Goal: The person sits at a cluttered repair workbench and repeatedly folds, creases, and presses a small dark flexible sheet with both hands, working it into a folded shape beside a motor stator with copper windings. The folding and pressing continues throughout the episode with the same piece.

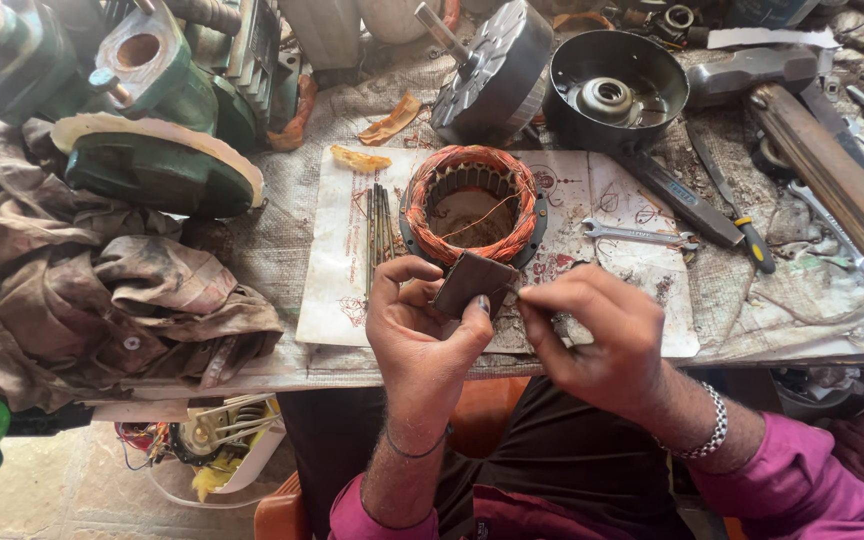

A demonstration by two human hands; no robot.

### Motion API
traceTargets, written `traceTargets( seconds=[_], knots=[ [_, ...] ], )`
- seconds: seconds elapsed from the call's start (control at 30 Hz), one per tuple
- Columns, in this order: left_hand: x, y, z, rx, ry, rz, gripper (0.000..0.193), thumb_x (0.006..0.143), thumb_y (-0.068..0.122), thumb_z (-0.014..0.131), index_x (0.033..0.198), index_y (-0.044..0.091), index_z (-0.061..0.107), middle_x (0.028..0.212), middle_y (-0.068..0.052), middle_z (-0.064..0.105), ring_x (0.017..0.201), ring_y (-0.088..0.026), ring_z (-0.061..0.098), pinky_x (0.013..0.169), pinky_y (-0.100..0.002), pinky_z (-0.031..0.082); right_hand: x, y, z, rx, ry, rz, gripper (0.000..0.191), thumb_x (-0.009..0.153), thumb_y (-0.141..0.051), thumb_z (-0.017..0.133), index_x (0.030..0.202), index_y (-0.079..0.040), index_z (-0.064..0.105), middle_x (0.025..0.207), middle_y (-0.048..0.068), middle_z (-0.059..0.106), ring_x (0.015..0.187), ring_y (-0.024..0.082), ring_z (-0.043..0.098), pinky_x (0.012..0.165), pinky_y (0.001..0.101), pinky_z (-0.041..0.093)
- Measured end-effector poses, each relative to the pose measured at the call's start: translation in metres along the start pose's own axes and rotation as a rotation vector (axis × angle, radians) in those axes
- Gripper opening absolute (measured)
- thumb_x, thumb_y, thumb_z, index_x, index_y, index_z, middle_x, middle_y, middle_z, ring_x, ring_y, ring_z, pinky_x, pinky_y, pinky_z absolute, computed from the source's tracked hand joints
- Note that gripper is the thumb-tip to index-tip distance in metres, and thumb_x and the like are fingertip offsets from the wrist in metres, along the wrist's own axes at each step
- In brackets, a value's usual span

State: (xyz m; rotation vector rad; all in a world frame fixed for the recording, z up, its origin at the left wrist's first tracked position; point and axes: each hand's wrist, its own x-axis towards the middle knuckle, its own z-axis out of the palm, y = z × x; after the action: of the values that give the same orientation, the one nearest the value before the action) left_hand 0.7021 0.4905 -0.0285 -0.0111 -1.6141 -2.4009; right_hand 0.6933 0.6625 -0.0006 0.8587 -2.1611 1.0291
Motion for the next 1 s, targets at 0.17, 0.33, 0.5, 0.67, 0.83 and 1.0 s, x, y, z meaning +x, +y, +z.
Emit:
traceTargets(
  seconds=[0.17,0.33,0.5,0.67,0.83,1.0],
  knots=[
    [0.0000,-0.0010,-0.0008,0.000,-0.006,0.013,0.049,0.081,-0.012,0.074,0.120,0.005,0.050,0.096,-0.008,0.071,0.086,-0.009,0.069,0.072,-0.022,0.055,-0.0005,-0.0009,0.0010,-0.022,0.003,-0.015,0.025,0.080,0.005,0.081,0.101,-0.003,0.070,0.084,0.011,0.067,0.074,0.024,0.070,0.064,0.0337,0.055],
    [0.0006,-0.0019,-0.0016,-0.010,-0.006,0.022,0.050,0.081,-0.012,0.075,0.121,0.005,0.051,0.095,-0.008,0.070,0.087,-0.009,0.068,0.073,-0.022,0.055,0.0005,0.0000,0.0011,-0.035,-0.022,-0.089,0.026,0.078,0.005,0.081,0.100,-0.003,0.070,0.082,0.010,0.067,0.072,0.024,0.068,0.063,0.0350,0.053],
    [0.0009,-0.0023,-0.0018,-0.005,-0.005,0.016,0.049,0.081,-0.011,0.075,0.120,0.005,0.051,0.095,-0.008,0.070,0.085,-0.009,0.068,0.071,-0.022,0.055,0.0012,-0.0001,0.0003,-0.012,-0.007,-0.020,0.024,0.079,0.005,0.081,0.100,-0.002,0.070,0.083,0.011,0.068,0.074,0.023,0.070,0.062,0.0332,0.054],
    [0.0001,-0.0024,-0.0021,0.031,0.008,0.008,0.048,0.081,-0.010,0.076,0.119,0.005,0.051,0.093,-0.008,0.070,0.083,-0.008,0.067,0.069,-0.021,0.054,0.0011,-0.0022,0.0009,-0.030,0.021,0.026,0.024,0.081,0.006,0.079,0.101,-0.003,0.070,0.087,0.011,0.069,0.078,0.024,0.071,0.067,0.0334,0.056],
    [0.0006,-0.0011,-0.0019,0.038,0.013,0.002,0.048,0.080,-0.010,0.076,0.119,0.006,0.051,0.094,-0.008,0.071,0.084,-0.008,0.068,0.070,-0.021,0.054,0.0015,-0.0012,0.0017,-0.031,-0.018,-0.077,0.025,0.078,0.005,0.081,0.099,-0.003,0.070,0.082,0.011,0.067,0.073,0.024,0.069,0.063,0.0341,0.054],
    [0.0012,-0.0001,-0.0011,0.004,0.005,0.002,0.048,0.080,-0.011,0.075,0.119,0.006,0.051,0.095,-0.007,0.070,0.086,-0.009,0.069,0.070,-0.021,0.055,0.0007,-0.0001,0.0012,0.007,0.012,0.005,0.025,0.081,0.005,0.081,0.102,-0.003,0.070,0.085,0.010,0.068,0.075,0.021,0.070,0.064,0.0316,0.055]
  ],
)
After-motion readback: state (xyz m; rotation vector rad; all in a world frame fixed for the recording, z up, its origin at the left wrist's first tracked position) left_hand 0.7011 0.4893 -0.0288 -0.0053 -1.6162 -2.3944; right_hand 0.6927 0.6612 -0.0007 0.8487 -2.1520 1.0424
